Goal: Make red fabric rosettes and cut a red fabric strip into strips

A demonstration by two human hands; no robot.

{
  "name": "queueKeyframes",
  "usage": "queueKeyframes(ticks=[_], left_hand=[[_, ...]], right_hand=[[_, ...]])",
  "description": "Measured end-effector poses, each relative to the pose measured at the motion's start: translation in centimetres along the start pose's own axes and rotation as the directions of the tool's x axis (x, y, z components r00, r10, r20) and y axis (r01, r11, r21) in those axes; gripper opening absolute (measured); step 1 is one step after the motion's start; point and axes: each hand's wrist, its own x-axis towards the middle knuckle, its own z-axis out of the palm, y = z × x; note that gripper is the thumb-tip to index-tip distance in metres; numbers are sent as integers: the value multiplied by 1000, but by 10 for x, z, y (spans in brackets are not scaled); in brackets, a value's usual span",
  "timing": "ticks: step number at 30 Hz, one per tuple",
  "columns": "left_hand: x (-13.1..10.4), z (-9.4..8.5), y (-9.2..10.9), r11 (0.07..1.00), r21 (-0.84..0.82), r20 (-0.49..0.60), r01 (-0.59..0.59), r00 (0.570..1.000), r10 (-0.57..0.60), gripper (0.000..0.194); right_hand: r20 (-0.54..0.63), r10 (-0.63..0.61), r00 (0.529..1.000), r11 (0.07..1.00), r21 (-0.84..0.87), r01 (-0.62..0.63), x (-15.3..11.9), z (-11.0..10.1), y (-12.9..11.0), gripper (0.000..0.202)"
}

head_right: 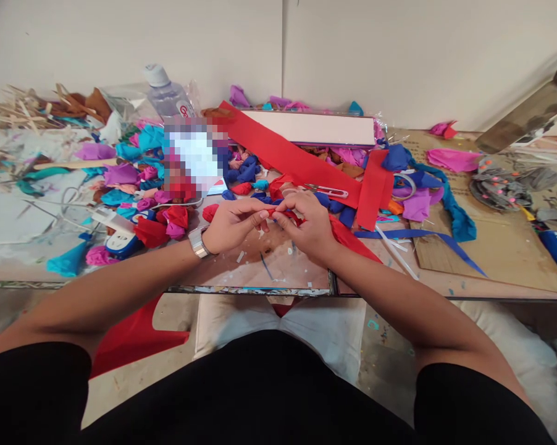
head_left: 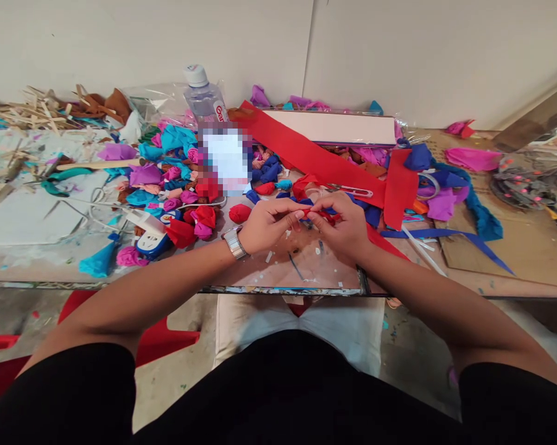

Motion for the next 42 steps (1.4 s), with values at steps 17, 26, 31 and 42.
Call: queueKeyframes(ticks=[17, 26, 31, 42], left_hand=[[-2, -1, -3, 999, 22, -37, 43, 998, -42, 30], [0, -1, -4, 995, 55, -87, 79, 993, -74, 31], [-2, 0, -6, 997, 51, -115, 65, 992, -59, 27], [-1, 0, -4, 996, 90, -69, -13, 997, 19, 27]], right_hand=[[20, -63, 998, 998, -28, 64, -1, 1, 2, 12], [11, -96, 995, 995, -29, 97, -1, 0, 3, 7], [31, -74, 997, 997, -15, 74, -3, 1, 4, 6], [-22, -78, 997, 997, 4, 78, 0, 0, 2, 7]])
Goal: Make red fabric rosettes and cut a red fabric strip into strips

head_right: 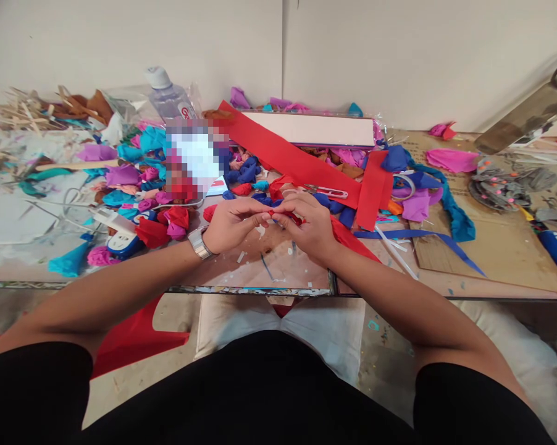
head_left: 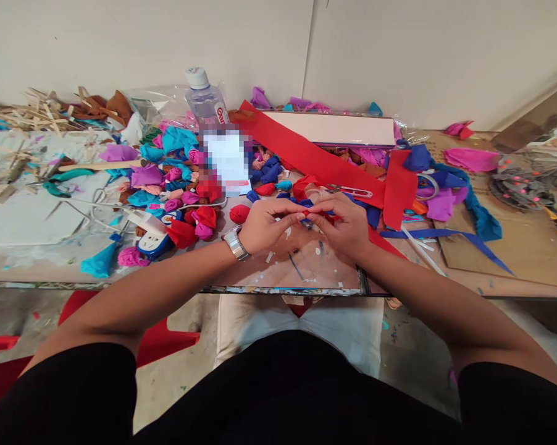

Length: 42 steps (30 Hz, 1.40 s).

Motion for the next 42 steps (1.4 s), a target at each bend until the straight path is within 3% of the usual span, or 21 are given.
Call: queueKeyframes(ticks=[9, 14, 21, 27, 34, 42], left_hand=[[1, -1, 5, 997, -19, 57, -72, 996, 73, 24], [0, -1, 4, 999, -11, 50, -42, 998, 42, 27], [-2, 0, 4, 998, -26, 47, 48, 998, -47, 33], [0, 2, 2, 980, -177, 40, 90, 996, -85, 33], [1, 2, 3, 971, -224, 1, 85, 996, -87, 32], [0, 0, 5, 973, -218, 36, 80, 997, -74, 30]], right_hand=[[-38, 53, 998, 996, 73, -50, 0, 0, -2, 21], [-31, 101, 994, 993, 56, -100, -1, -1, -4, 28], [3, 47, 999, 998, 44, -47, 1, -2, -7, 12], [-17, 24, 1000, 999, 24, -24, 1, -2, -7, 8], [16, 20, 1000, 1000, -9, -20, -1, -4, -5, 9], [-4, -28, 1000, 999, -46, 28, 0, -5, -4, 4]])
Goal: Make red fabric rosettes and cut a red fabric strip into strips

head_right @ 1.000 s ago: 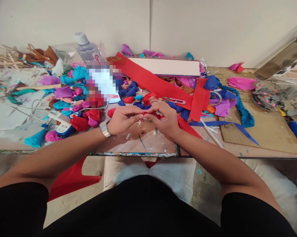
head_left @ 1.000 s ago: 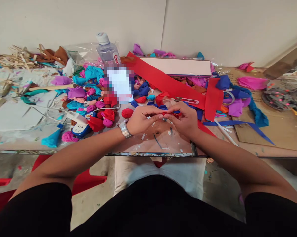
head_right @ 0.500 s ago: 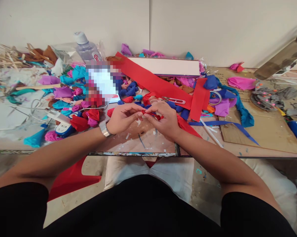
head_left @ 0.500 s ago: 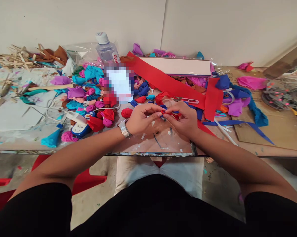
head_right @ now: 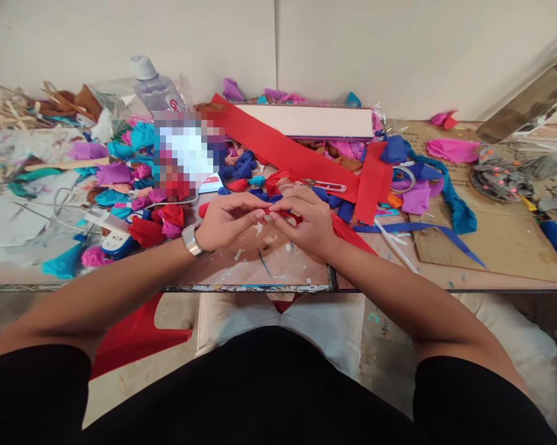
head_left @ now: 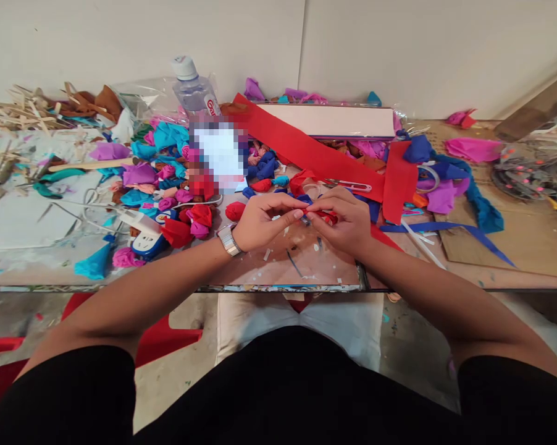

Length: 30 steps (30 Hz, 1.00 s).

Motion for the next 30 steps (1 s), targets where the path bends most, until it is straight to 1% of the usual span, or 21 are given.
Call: queueKeyframes(ticks=[5, 9, 13, 16, 20, 23, 30], left_hand=[[1, -1, -1, 1000, 6, -7, 5, 1000, -5, 27], [1, -2, -2, 998, 56, -9, -10, 1000, 10, 28], [1, -2, -4, 999, 39, 2, 21, 1000, -21, 30], [1, -2, -6, 1000, 22, 10, 9, 1000, -9, 29], [3, -3, -7, 999, 20, 25, -40, 999, 39, 24], [3, -3, -6, 999, 7, 12, -50, 999, 50, 21], [2, -2, -2, 996, 73, -16, -44, 999, 45, 24]], right_hand=[[9, 20, 1000, 999, -27, -19, 2, -1, 0, 3], [-10, -31, 999, 999, -42, 30, 5, -1, 0, 1], [43, -8, 999, 1000, -16, 9, 5, -2, -1, 3], [63, 16, 998, 1000, -10, -15, 4, -2, -1, 4], [46, -14, 999, 999, -31, 15, 5, -3, -1, 2], [38, -41, 998, 998, -38, 42, 5, -3, -1, 2], [18, -20, 1000, 999, -44, 20, 3, -2, 0, 2]])
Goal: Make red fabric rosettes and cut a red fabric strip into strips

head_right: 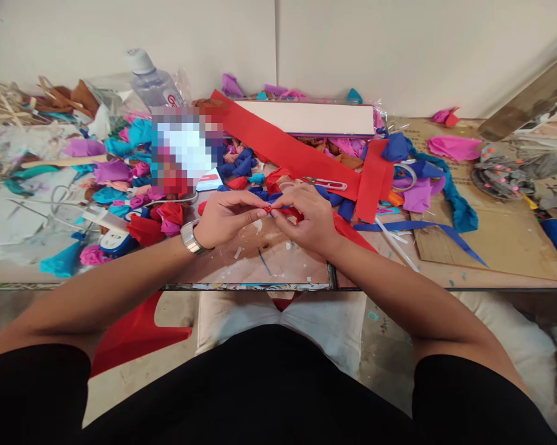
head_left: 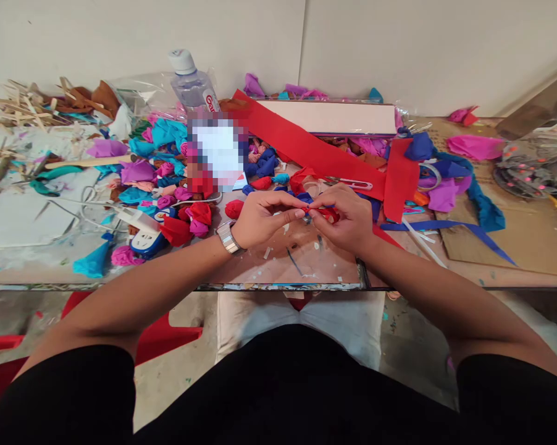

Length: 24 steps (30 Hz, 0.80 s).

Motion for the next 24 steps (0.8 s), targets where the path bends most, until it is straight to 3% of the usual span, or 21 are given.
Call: queueKeyframes(ticks=[14, 24], left_hand=[[-4, 5, 1, 1000, -15, -65, 11, 998, -12, 26], [-3, 3, -8, 998, 47, -3, -40, 999, 40, 22]], right_hand=[[-25, 70, 997, 996, 64, -68, -2, 3, -2, 5], [9, 63, 998, 997, 37, -63, -3, 6, 0, 9]])
